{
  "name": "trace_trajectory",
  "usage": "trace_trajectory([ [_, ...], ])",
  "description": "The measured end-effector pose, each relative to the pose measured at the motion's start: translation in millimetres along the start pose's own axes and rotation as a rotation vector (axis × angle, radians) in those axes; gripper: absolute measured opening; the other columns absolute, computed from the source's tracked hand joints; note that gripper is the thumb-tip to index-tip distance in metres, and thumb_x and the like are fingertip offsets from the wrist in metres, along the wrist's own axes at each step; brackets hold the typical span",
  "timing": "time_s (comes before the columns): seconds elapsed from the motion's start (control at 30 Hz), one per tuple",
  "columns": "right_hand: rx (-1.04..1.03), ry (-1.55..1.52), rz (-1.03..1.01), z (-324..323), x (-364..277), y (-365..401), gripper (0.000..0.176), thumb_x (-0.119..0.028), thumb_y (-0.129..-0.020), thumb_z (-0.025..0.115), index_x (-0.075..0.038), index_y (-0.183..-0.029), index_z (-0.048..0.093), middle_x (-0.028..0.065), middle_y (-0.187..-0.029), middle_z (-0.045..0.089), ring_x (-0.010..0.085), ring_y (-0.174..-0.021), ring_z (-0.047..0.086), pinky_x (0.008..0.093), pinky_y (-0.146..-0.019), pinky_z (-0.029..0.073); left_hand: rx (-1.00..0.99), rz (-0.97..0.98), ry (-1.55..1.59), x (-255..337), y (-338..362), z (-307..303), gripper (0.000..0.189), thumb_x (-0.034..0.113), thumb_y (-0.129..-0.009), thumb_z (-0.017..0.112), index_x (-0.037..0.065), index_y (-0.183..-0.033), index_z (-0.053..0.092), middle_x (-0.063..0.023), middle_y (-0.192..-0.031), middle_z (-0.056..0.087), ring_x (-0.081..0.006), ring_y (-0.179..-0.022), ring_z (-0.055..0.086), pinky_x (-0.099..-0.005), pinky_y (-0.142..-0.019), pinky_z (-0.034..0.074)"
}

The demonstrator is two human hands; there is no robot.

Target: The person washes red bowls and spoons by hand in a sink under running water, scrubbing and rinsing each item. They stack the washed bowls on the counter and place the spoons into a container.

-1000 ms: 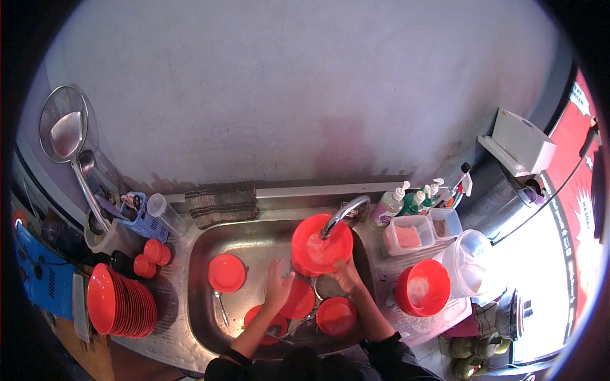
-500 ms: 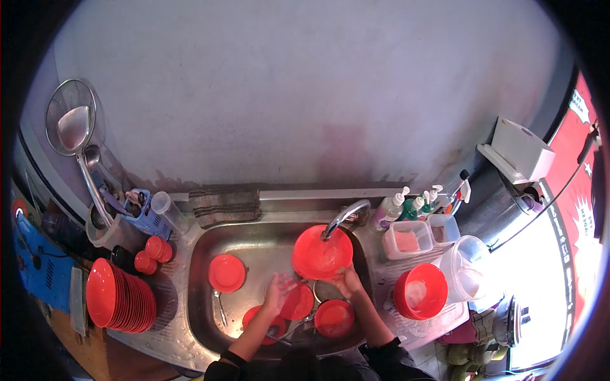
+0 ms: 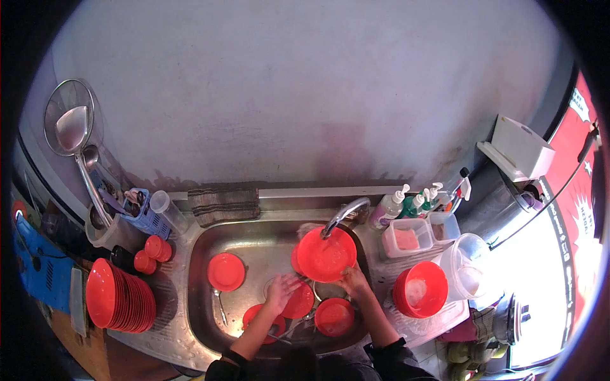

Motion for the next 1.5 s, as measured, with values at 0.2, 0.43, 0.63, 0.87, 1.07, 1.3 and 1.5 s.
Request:
trace_trajectory([
  [0.2,-0.153,0.092,-0.071,-15.9,0.2,-11.9,0.062,0.002,-0.063,0.041,-0.016,-0.119,0.024,0.0093,-0.114,0.037,0.0305,-0.099,0.043,0.047,-0.074,0.043,0.048,-0.013,0.001,4.0,2.7,-2.5,0.05,0.04,-0.083,0.022,0.004,-0.115,0.034,-0.0116,-0.112,0.042,-0.0235,-0.102,0.042,-0.034,-0.09,0.021],
  [0.43,-0.132,-0.007,0.019,16.6,6.9,-6.4,0.062,0.003,-0.061,0.041,-0.015,-0.119,0.024,0.0105,-0.111,0.039,0.0281,-0.092,0.048,0.0442,-0.067,0.047,-0.011,-0.047,0.032,4.5,5.2,2.5,0.05,0.039,-0.083,0.021,0.003,-0.116,0.033,-0.0116,-0.113,0.042,-0.0229,-0.102,0.042,-0.0327,-0.089,0.023],
  [0.63,-0.072,0.107,-0.07,12.3,-2.6,-5.1,0.065,0.002,-0.06,0.043,-0.015,-0.12,0.024,0.0078,-0.109,0.042,0.0253,-0.09,0.05,0.0428,-0.067,0.047,0.006,-0.064,0.086,-1.7,-1.8,-4.4,0.05,0.039,-0.083,0.021,0.002,-0.114,0.035,-0.0119,-0.113,0.042,-0.0232,-0.103,0.041,-0.0321,-0.089,0.024],
  [0.87,-0.097,0.538,-0.199,28.3,-7.4,26.4,0.072,0.001,-0.061,0.055,-0.017,-0.123,0.025,0.008,-0.111,0.038,0.0195,-0.098,0.044,0.0338,-0.073,0.045,-0.067,-0.124,0.159,-10.3,-1.5,1.9,0.049,0.038,-0.082,0.023,0.002,-0.113,0.036,-0.0113,-0.11,0.044,-0.0234,-0.103,0.041,-0.0336,-0.088,0.026],
  [1.07,-0.001,1.151,-0.628,31.2,-14.5,48.5,0.071,-0.006,-0.057,0.067,-0.015,-0.119,0.034,0.0148,-0.106,0.037,0.0189,-0.097,0.042,0.0288,-0.076,0.043,-0.242,-0.238,0.331,-27.2,-15.9,2.1,0.049,0.038,-0.081,0.025,0.0,-0.109,0.04,-0.0135,-0.11,0.044,-0.0294,-0.106,0.038,-0.0369,-0.09,0.025],
  [1.3,0.321,1.34,-0.715,11.0,-18.5,32.5,0.07,-0.007,-0.059,0.065,-0.015,-0.12,0.032,0.0151,-0.109,0.036,0.0219,-0.093,0.046,0.0297,-0.072,0.045,-0.108,-0.163,0.241,-19.7,-12.8,-4.4,0.048,0.038,-0.082,0.022,0.003,-0.11,0.041,-0.0085,-0.111,0.045,-0.0216,-0.103,0.042,-0.0309,-0.086,0.027],
  [1.5,0.005,0.116,-0.293,-7.1,14.0,2.3,0.06,0.0,-0.068,0.051,-0.013,-0.121,0.025,0.0114,-0.105,0.044,0.0248,-0.088,0.052,0.0361,-0.064,0.048,-0.002,-0.161,0.195,-15.5,-7.3,-6.7,0.045,0.034,-0.081,0.023,0.004,-0.109,0.042,-0.0085,-0.109,0.047,-0.0214,-0.102,0.043,-0.0318,-0.086,0.027],
])
Point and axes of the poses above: each hand's wrist, its own y-axis away from the middle knuckle, its own z-axis out of the palm, x = y × z, the point moved 5 cm from there along -y, towards the middle knuckle
